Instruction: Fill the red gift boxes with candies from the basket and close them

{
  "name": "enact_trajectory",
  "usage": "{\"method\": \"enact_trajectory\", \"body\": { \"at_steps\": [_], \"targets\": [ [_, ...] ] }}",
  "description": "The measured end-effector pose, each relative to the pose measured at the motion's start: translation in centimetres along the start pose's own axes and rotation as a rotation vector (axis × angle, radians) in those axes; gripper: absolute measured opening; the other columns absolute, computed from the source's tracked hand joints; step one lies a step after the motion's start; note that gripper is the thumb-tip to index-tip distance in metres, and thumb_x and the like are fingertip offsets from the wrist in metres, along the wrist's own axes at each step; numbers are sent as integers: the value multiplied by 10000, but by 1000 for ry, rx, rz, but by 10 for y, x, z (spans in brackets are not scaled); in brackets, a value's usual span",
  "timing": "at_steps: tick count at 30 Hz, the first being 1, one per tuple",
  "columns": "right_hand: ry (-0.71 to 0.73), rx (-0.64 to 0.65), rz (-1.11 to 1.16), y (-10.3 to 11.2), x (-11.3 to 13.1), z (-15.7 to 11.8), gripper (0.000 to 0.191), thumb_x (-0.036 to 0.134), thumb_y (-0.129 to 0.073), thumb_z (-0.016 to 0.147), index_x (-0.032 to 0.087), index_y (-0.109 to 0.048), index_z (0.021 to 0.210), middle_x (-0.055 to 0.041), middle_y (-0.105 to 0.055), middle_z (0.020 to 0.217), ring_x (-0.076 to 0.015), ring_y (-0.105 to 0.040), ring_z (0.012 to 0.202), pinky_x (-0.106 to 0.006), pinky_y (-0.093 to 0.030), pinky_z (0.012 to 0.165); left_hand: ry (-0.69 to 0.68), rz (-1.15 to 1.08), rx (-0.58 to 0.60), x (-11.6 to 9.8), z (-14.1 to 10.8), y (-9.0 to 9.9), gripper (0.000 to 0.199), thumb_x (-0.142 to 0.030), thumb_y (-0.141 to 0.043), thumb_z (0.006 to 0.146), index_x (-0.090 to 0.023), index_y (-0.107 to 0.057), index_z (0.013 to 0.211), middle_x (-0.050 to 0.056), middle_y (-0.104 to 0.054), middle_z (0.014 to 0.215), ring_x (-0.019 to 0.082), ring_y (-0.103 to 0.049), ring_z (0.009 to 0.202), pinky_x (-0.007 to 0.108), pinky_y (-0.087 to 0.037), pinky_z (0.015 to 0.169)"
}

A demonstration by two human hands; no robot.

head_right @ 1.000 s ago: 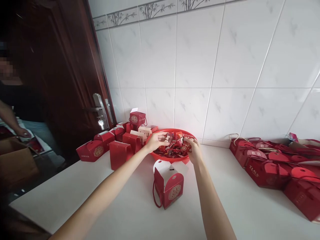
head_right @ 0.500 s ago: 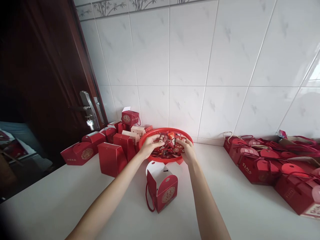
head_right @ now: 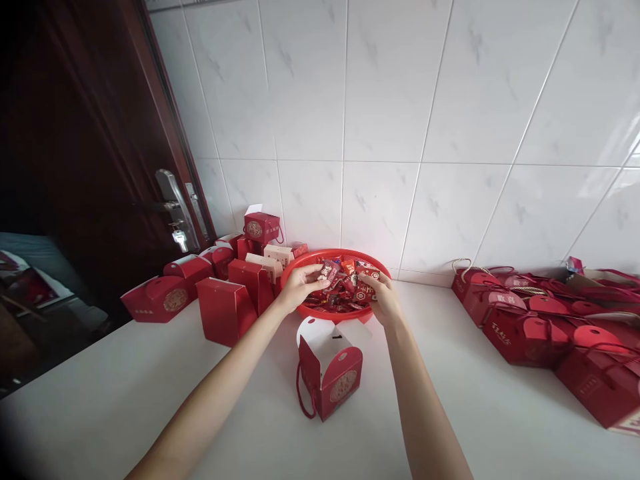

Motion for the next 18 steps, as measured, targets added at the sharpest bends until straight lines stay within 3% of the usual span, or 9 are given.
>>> {"method": "enact_trajectory", "body": {
  "at_steps": [5, 7, 14, 18],
  "targets": [
    [-7, 13, 0, -3, 2, -3, 283, 235, -874, 563, 192, -759, 818, -40, -784, 767, -196, -722, 670, -271, -590, 611, -290, 147, -120, -12, 1, 13, 67, -244, -781, 705, -247, -820, 760, 71, -724, 1080, 241, -665, 1093, 423, -537, 1005],
    [-6, 23, -2, -4, 3, -3, 275, 244, -872, 568, 190, -755, 811, -39, -778, 752, -194, -719, 657, -269, -586, 599, -354, 198, -149, -16, 0, 16, 86, -227, -736, 733, -268, -809, 714, 64, -706, 1145, 237, -645, 1143, 423, -522, 1029],
    [-15, 62, -19, -10, 0, -4, 276, 273, -888, 576, 196, -749, 802, -49, -782, 773, -224, -738, 686, -295, -594, 608, -320, 242, -119, -18, -3, 10, 171, -197, -650, 766, -265, -805, 739, 44, -752, 1099, 239, -666, 1117, 398, -544, 980],
    [-19, 71, -23, -12, 0, -5, 297, 285, -904, 553, 192, -760, 796, -57, -794, 810, -228, -741, 701, -298, -595, 610, -240, 234, -87, -18, -4, 5, 284, -139, -590, 760, -242, -828, 877, 61, -744, 1167, 249, -672, 1120, 390, -553, 961]
  ]
}}
Point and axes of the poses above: each hand's wrist, its own z-axis towards the middle knuckle, its own y-axis out of the back of the hand, x = y × z, the point moved 6 cm from there along z, towards the middle knuckle
